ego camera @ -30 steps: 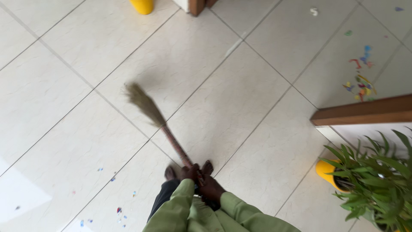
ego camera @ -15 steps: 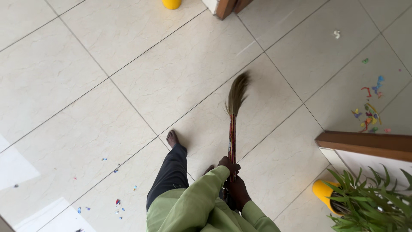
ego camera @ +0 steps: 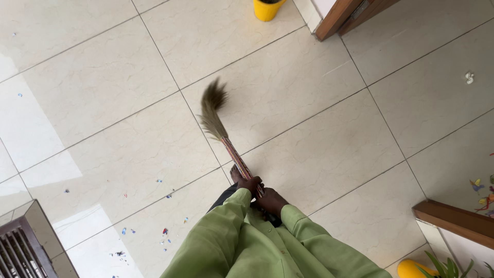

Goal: The person sweeps the floor using a broom, gathering small pieces of debris and paper scraps into a pile while walking past several potted plants on a tiled surface.

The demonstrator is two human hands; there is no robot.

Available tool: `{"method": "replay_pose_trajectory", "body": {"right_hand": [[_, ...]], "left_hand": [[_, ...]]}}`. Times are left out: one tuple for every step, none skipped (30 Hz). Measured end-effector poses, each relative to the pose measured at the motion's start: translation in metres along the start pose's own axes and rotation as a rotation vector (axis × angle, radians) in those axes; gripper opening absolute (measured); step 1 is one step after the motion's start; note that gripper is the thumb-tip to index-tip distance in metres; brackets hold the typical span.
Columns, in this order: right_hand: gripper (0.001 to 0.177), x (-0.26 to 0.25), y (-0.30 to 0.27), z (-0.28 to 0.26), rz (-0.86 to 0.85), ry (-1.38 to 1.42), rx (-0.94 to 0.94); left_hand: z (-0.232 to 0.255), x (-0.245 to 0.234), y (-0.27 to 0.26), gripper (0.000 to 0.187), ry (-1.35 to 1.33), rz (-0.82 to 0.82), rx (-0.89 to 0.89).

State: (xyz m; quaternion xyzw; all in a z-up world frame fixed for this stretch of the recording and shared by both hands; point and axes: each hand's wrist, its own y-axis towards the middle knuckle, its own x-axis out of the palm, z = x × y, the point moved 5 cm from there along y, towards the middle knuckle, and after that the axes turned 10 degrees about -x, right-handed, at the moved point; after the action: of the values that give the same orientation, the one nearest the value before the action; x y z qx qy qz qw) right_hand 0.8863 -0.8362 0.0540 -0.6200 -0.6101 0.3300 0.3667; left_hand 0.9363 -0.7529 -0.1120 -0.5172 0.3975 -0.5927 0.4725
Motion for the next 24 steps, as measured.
{"method": "replay_pose_trajectory", "body": {"right_hand": [[0.030,0.000,-0.004,-0.006,0.006,-0.010,-0.013],[0.032,-0.001,-0.006,-0.013,0.011,-0.020,-0.025],[0.034,-0.004,-0.011,-0.018,0.045,-0.016,-0.056],[0.035,-0.006,-0.018,-0.020,0.078,-0.012,-0.088],[0.036,-0.010,-0.023,-0.022,0.110,-0.009,-0.117],[0.036,-0.015,-0.026,-0.024,0.140,0.054,-0.102],[0.036,-0.019,-0.032,-0.021,0.169,0.118,-0.082],[0.036,-0.025,-0.036,-0.018,0.198,0.183,-0.062],[0.035,-0.031,-0.037,-0.016,0.231,0.221,-0.067],[0.035,-0.038,-0.039,-0.012,0.264,0.260,-0.072],[0.034,-0.043,-0.040,-0.007,0.296,0.300,-0.078],[0.033,-0.048,-0.038,-0.001,0.327,0.353,-0.080],[0.031,-0.054,-0.036,0.006,0.358,0.406,-0.084],[0.030,-0.060,-0.033,0.013,0.389,0.460,-0.087],[0.027,-0.067,-0.028,0.019,0.409,0.499,-0.097],[0.025,-0.074,-0.022,0.025,0.428,0.538,-0.107],[0.023,-0.082,-0.014,0.027,0.443,0.578,-0.121],[0.021,-0.091,-0.007,0.029,0.442,0.593,-0.132],[0.019,-0.101,-0.001,0.029,0.438,0.607,-0.140],[0.018,-0.110,0.005,0.026,0.434,0.621,-0.147],[0.017,-0.117,0.009,0.023,0.420,0.626,-0.110],[0.016,-0.126,0.014,0.018,0.406,0.632,-0.073],[0.015,-0.131,0.021,0.010,0.385,0.639,-0.036],[0.016,-0.136,0.028,0.000,0.357,0.594,-0.017]], "left_hand": [[0.006,0.001,-0.002,0.029,0.048,0.000,0.020],[0.012,0.002,-0.004,0.030,0.096,0.001,0.040],[0.018,0.006,-0.005,0.033,0.144,0.000,0.061],[0.021,0.012,-0.007,0.036,0.171,0.028,0.095],[0.020,0.021,-0.010,0.040,0.196,0.057,0.127],[0.019,0.030,-0.013,0.044,0.220,0.086,0.160],[0.017,0.041,-0.016,0.045,0.288,0.101,0.168],[0.018,0.054,-0.019,0.045,0.356,0.116,0.177],[0.021,0.067,-0.022,0.045,0.424,0.132,0.189],[0.022,0.081,-0.024,0.046,0.483,0.084,0.183],[0.024,0.094,-0.025,0.047,0.543,0.038,0.178],[0.023,0.107,-0.025,0.048,0.604,-0.008,0.172],[0.023,0.120,-0.023,0.049,0.664,-0.024,0.174],[0.023,0.134,-0.019,0.049,0.723,-0.041,0.176],[0.024,0.148,-0.014,0.049,0.781,-0.057,0.180],[0.022,0.160,-0.009,0.050,0.859,-0.066,0.157],[0.025,0.171,-0.007,0.051,0.938,-0.070,0.137],[0.029,0.182,-0.004,0.052,1.016,-0.074,0.116],[0.035,0.192,-0.001,0.054,1.126,-0.058,0.143],[0.044,0.203,0.003,0.055,1.236,-0.041,0.171],[0.049,0.209,0.006,0.056,1.340,-0.019,0.190],[0.054,0.214,0.010,0.055,1.310,-0.047,0.164],[0.062,0.215,0.014,0.055,1.281,-0.066,0.138],[0.071,0.215,0.018,0.054,1.252,-0.085,0.112]]}}
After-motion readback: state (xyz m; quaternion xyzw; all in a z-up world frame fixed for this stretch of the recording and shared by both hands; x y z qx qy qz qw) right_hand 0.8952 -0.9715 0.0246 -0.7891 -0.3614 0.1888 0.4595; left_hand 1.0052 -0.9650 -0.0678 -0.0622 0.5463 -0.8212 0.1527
